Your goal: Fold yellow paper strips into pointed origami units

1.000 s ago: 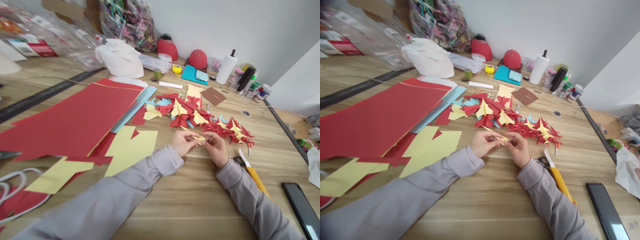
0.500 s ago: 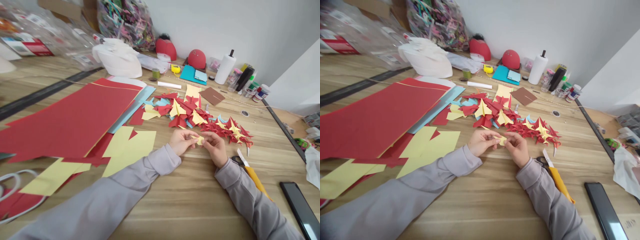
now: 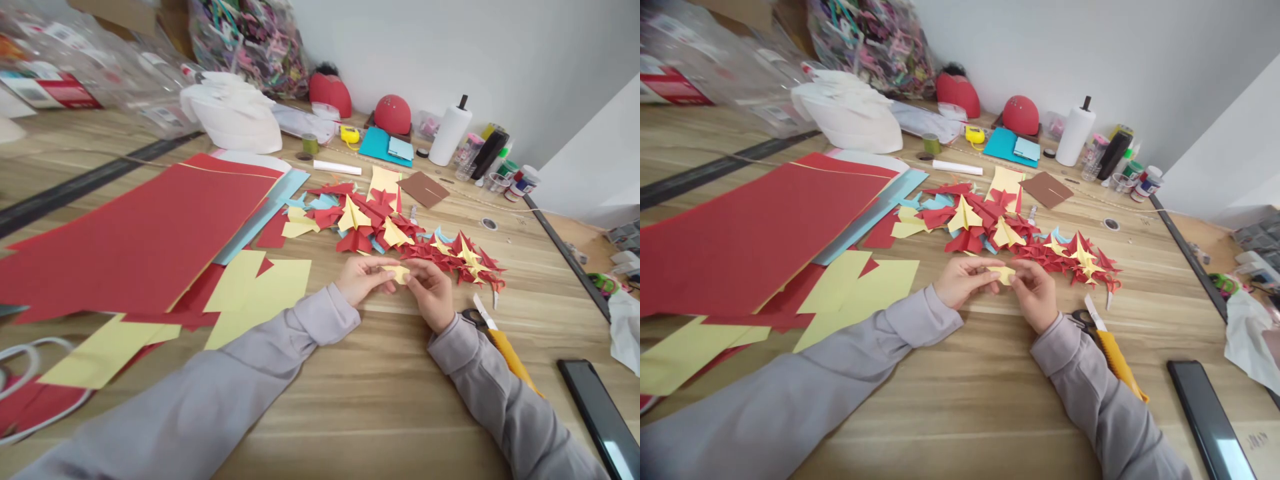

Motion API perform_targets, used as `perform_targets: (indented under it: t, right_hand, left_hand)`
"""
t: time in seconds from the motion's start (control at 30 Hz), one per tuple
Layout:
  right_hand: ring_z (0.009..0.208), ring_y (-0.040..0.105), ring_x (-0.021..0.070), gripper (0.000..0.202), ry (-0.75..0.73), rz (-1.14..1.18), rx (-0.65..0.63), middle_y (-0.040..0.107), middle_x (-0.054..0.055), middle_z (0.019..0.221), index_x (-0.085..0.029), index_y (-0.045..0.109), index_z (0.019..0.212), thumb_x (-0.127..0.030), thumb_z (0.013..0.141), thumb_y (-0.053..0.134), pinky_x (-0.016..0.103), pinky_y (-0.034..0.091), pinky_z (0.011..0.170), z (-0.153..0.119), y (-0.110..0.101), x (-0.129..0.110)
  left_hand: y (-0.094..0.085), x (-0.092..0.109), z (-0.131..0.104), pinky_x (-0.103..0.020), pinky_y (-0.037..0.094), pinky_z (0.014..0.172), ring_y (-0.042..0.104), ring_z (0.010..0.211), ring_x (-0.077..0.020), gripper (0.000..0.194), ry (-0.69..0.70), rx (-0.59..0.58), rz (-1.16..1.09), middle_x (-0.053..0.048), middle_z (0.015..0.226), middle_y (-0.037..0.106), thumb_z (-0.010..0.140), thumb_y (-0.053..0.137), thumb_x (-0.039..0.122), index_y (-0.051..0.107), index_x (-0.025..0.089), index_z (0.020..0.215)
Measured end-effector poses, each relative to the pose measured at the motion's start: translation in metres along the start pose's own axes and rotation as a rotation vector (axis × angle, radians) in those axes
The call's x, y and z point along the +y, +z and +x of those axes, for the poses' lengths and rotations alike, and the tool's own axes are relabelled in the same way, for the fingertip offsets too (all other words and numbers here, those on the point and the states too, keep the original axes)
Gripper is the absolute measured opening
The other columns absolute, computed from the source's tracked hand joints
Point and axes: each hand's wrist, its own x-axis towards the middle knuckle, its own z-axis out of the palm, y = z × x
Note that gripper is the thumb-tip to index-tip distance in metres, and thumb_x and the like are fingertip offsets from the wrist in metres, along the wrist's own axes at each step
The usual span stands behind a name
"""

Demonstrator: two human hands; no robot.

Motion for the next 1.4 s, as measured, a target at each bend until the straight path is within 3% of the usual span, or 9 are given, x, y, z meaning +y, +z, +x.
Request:
perform_targets:
  t: [0.1, 0.2, 0.33, 0.43, 0.63, 0.93, 1.13, 1.23, 1.4]
  right_hand:
    - [0.054, 0.056, 0.0108, 0.024, -0.062, -0.059, 0.147, 0.059, -0.003, 0.061, -0.019, 0.059, 0.094, -0.027, 0.072, 0.065, 0.025, 0.047, 0.055, 0.001, -0.002, 0.004]
    - [0.057, 0.056, 0.0113, 0.017, -0.114, -0.132, 0.207, 0.060, -0.001, 0.065, -0.019, 0.060, 0.091, -0.025, 0.075, 0.062, 0.026, 0.048, 0.056, 0.001, -0.003, 0.007]
    - [0.065, 0.060, 0.0134, 0.011, -0.233, -0.332, 0.060, 0.066, 0.003, 0.076, -0.019, 0.063, 0.087, -0.022, 0.078, 0.057, 0.027, 0.050, 0.062, -0.005, -0.001, 0.006]
    - [0.067, 0.061, 0.0138, 0.014, -0.344, -0.459, -0.048, 0.067, 0.004, 0.079, -0.019, 0.063, 0.091, -0.020, 0.079, 0.055, 0.028, 0.050, 0.064, -0.008, 0.002, 0.001]
    - [0.076, 0.061, 0.0151, 0.024, -0.378, -0.481, -0.155, 0.066, 0.005, 0.087, -0.020, 0.058, 0.107, -0.024, 0.083, 0.052, 0.030, 0.050, 0.071, -0.009, -0.002, -0.004]
    - [0.103, 0.056, 0.0201, 0.045, -0.355, -0.369, -0.215, 0.058, 0.009, 0.110, -0.024, 0.032, 0.130, -0.026, 0.087, 0.046, 0.039, 0.046, 0.088, -0.012, 0.001, -0.006]
    - [0.079, 0.062, 0.0175, 0.052, -0.367, -0.468, -0.253, 0.064, 0.004, 0.086, -0.026, 0.026, 0.133, -0.021, 0.086, 0.047, 0.036, 0.051, 0.075, -0.017, 0.003, -0.003]
    - [0.079, 0.063, 0.0188, 0.056, -0.342, -0.523, -0.303, 0.066, 0.005, 0.090, -0.026, 0.022, 0.137, -0.022, 0.087, 0.046, 0.037, 0.052, 0.076, -0.017, 0.005, -0.001]
    - [0.084, 0.062, 0.0182, 0.058, -0.290, -0.464, -0.149, 0.061, 0.010, 0.106, -0.024, 0.026, 0.135, -0.025, 0.084, 0.052, 0.034, 0.052, 0.075, -0.012, 0.005, 0.001]
  left_hand:
    - [0.002, -0.003, -0.003, -0.026, 0.052, 0.052, 0.061, 0.051, -0.0124, 0.046, 0.070, 0.010, 0.098, -0.005, 0.069, 0.067, 0.070, 0.066, 0.035, 0.061, 0.012, 0.110]
    - [0.004, -0.006, -0.009, -0.025, 0.050, 0.053, 0.056, 0.050, -0.0097, 0.033, 0.377, 0.100, 0.477, -0.003, 0.067, 0.063, 0.075, 0.061, 0.029, 0.064, 0.014, 0.105]
    - [0.005, -0.007, -0.015, -0.028, 0.051, 0.069, 0.058, 0.073, -0.0140, 0.016, 0.886, 0.128, 0.942, -0.007, 0.080, 0.062, 0.076, 0.058, 0.018, 0.067, 0.015, 0.090]
    - [0.005, -0.006, -0.018, -0.028, 0.051, 0.070, 0.057, 0.076, -0.0151, 0.013, 0.967, 0.080, 1.077, -0.008, 0.080, 0.060, 0.079, 0.053, 0.015, 0.064, 0.013, 0.086]
    - [0.003, -0.007, -0.017, -0.026, 0.050, 0.071, 0.058, 0.077, -0.0143, 0.013, 0.962, 0.108, 1.096, -0.007, 0.083, 0.061, 0.082, 0.048, 0.014, 0.061, 0.014, 0.086]
    - [0.003, 0.003, -0.013, -0.028, 0.049, 0.072, 0.060, 0.077, -0.0151, 0.015, 0.765, 0.206, 0.731, -0.008, 0.081, 0.064, 0.082, 0.053, 0.023, 0.065, 0.017, 0.077]
    - [0.014, 0.011, -0.015, -0.027, 0.052, 0.068, 0.064, 0.065, -0.0144, 0.016, 0.470, 0.423, 0.232, -0.004, 0.071, 0.067, 0.074, 0.062, 0.030, 0.060, 0.015, 0.080]
    - [0.018, 0.011, -0.013, -0.028, 0.054, 0.064, 0.065, 0.059, -0.0146, 0.021, 0.317, 0.400, 0.036, -0.001, 0.064, 0.066, 0.065, 0.069, 0.029, 0.057, 0.014, 0.074]
    - [0.017, 0.007, -0.007, -0.027, 0.054, 0.054, 0.064, 0.051, -0.0160, 0.028, 0.110, 0.329, -0.199, 0.001, 0.051, 0.062, 0.053, 0.074, 0.027, 0.052, 0.014, 0.066]
